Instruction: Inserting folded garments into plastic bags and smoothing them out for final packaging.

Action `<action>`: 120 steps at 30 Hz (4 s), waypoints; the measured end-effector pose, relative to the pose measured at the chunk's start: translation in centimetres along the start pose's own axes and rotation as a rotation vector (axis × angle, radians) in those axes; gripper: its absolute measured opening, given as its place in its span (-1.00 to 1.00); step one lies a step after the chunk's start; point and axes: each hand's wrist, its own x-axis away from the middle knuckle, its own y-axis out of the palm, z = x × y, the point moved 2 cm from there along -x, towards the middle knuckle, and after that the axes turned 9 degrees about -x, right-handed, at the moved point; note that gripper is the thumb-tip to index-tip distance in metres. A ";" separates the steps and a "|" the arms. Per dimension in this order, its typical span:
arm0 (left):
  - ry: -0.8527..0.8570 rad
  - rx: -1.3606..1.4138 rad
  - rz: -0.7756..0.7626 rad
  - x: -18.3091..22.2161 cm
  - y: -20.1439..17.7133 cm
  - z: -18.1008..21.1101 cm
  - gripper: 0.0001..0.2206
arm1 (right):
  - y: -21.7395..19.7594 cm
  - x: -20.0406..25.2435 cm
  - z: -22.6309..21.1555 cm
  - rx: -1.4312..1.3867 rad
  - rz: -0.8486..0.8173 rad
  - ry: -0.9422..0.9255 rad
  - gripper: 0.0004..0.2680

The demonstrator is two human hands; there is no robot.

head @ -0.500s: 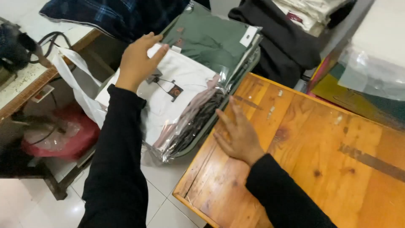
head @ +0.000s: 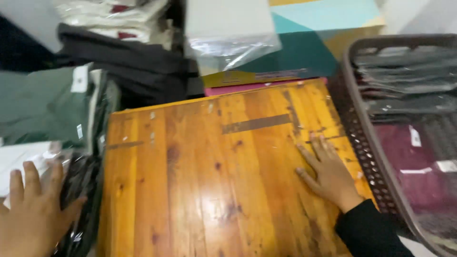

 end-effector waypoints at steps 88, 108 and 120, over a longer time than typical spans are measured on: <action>1.415 1.829 0.547 -4.9 -42.9 49.3 -0.77 | -13.8 8.1 26.1 -1.363 0.228 1.007 -0.59; 0.290 1.603 0.137 -8.4 -5.7 25.4 -0.22 | -2.4 -5.0 0.5 -1.571 -0.259 0.859 -0.52; -0.291 2.299 -1.020 -7.7 -7.0 23.2 -0.40 | 9.9 -7.7 6.6 -1.929 0.183 1.004 -0.91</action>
